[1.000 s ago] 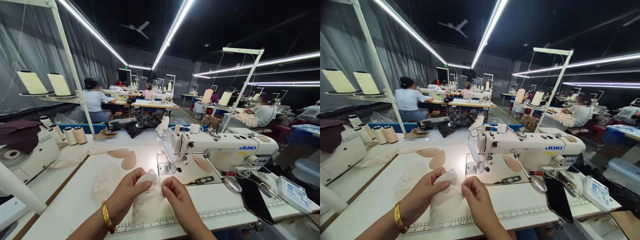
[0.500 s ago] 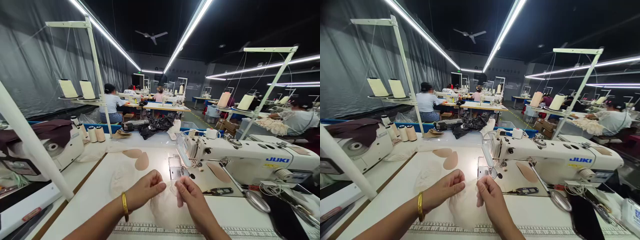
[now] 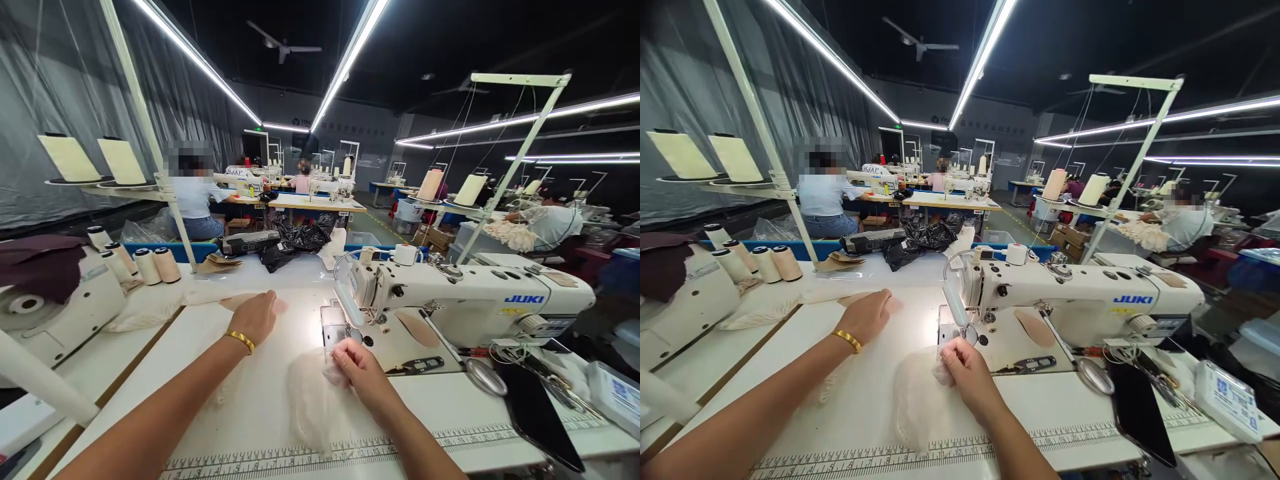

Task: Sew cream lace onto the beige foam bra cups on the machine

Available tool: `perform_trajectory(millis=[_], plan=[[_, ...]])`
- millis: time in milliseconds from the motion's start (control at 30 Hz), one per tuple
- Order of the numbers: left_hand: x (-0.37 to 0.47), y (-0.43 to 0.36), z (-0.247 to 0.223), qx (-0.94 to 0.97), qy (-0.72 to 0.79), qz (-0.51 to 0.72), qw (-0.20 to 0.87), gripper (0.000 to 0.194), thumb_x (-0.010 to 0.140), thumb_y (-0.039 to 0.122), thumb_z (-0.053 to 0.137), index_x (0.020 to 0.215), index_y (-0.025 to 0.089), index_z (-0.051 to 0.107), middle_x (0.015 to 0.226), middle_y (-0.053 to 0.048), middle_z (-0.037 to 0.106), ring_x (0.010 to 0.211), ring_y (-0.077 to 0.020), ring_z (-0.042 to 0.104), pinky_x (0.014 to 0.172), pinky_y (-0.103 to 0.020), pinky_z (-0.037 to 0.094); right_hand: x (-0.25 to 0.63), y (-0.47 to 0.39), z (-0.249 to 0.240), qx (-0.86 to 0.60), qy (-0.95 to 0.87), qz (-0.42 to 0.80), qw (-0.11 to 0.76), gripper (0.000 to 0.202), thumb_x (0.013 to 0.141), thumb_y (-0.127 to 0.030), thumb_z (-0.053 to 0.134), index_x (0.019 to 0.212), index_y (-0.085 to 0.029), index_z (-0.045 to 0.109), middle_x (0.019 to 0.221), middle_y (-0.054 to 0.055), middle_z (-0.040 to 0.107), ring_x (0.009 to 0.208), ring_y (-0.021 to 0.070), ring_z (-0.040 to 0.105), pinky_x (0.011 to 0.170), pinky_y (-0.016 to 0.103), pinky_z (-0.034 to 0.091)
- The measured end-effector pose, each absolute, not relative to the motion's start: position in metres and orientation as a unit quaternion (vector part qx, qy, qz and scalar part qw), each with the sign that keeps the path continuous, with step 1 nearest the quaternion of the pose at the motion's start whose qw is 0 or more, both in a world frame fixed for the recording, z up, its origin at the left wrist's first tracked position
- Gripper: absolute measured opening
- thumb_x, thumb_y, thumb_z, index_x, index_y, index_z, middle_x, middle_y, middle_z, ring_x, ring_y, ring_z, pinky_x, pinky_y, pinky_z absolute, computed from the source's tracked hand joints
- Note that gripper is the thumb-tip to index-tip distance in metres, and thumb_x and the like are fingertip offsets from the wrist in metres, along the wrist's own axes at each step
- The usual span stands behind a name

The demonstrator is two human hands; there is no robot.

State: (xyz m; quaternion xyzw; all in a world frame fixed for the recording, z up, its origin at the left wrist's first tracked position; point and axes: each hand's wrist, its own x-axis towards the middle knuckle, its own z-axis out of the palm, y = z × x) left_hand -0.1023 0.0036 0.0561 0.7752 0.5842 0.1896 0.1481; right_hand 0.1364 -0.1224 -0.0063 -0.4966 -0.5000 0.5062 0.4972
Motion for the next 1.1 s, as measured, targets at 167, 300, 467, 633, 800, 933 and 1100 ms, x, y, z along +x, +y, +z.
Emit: perform_trajectory(millis=[167, 300, 467, 633, 800, 933, 1100], plan=[[-0.097, -0.027, 0.078, 0.806, 0.492, 0.192, 0.269, 0.025, 0.09, 0.041, 0.052, 0.091, 0.021, 0.068, 0.079, -0.002, 0.069, 0.075, -0.0249, 0.066, 0.059, -0.028, 0.044, 0.138, -0.122, -0.007, -0.495, -0.491, 0.502, 0.511, 0.046, 0.09, -0.066, 0.065, 0.085, -0.021, 0.064, 0.072, -0.004, 0.054, 0.062, 0.0134, 0.048, 0.058, 0.026, 0.037], [-0.077, -0.055, 0.081, 0.835, 0.415, 0.171, 0.318, 0.021, 0.082, 0.038, 0.059, 0.078, 0.021, 0.071, 0.075, 0.0, 0.069, 0.073, -0.0224, 0.064, 0.059, -0.026, 0.041, 0.136, -0.125, -0.008, -0.47, -0.488, 0.51, 0.529, 0.06, 0.091, -0.078, 0.057, 0.093, -0.019, 0.068, 0.07, -0.002, 0.059, 0.063, 0.0157, 0.055, 0.062, 0.028, 0.044], [-0.061, -0.078, 0.081, 0.855, 0.404, 0.178, 0.271, 0.014, 0.079, 0.027, 0.06, 0.083, 0.022, 0.072, 0.079, -0.003, 0.072, 0.077, -0.0259, 0.063, 0.071, -0.032, 0.044, 0.128, -0.141, 0.003, -0.488, -0.561, 0.445, 0.499, 0.043, 0.092, -0.064, 0.066, 0.09, -0.022, 0.065, 0.077, 0.001, 0.067, 0.075, 0.0206, 0.064, 0.069, 0.03, 0.048], [-0.065, -0.098, 0.087, 0.867, 0.284, 0.162, 0.376, 0.082, 0.07, 0.032, 0.078, 0.148, 0.021, 0.055, 0.151, -0.016, 0.058, 0.136, -0.0384, 0.054, 0.115, -0.051, 0.039, 0.132, -0.163, 0.037, -0.459, -0.7, 0.41, 0.361, 0.025, 0.1, -0.043, 0.057, 0.088, -0.024, 0.068, 0.078, 0.001, 0.068, 0.073, 0.0201, 0.062, 0.067, 0.03, 0.046], [-0.069, -0.113, 0.088, 0.771, 0.196, 0.09, 0.598, 0.105, 0.052, 0.055, 0.095, 0.145, 0.027, 0.057, 0.122, -0.006, 0.07, 0.122, -0.0361, 0.063, 0.108, -0.046, 0.047, 0.138, -0.181, 0.091, -0.399, -0.803, 0.375, 0.234, 0.01, 0.091, -0.026, 0.07, 0.091, -0.032, 0.079, 0.092, 0.003, 0.08, 0.081, 0.0252, 0.071, 0.067, 0.03, 0.048], [-0.076, -0.116, 0.085, 0.747, 0.206, 0.09, 0.626, 0.054, 0.057, 0.057, 0.089, 0.092, 0.025, 0.063, 0.08, 0.003, 0.058, 0.077, -0.0203, 0.057, 0.072, -0.032, 0.048, 0.138, -0.184, 0.121, -0.391, -0.824, 0.333, 0.24, 0.025, 0.089, -0.016, 0.072, 0.097, -0.038, 0.08, 0.092, 0.0, 0.082, 0.078, 0.0255, 0.074, 0.064, 0.03, 0.05], [-0.089, -0.104, 0.091, 0.815, 0.281, 0.203, 0.464, 0.026, 0.076, 0.037, 0.07, 0.071, 0.023, 0.049, 0.067, 0.005, 0.047, 0.063, -0.0138, 0.042, 0.056, -0.025, 0.031, 0.135, -0.173, 0.115, -0.435, -0.835, 0.125, 0.314, 0.017, 0.096, -0.023, 0.061, 0.087, -0.03, 0.073, 0.073, 0.002, 0.072, 0.062, 0.0225, 0.063, 0.056, 0.031, 0.04]])
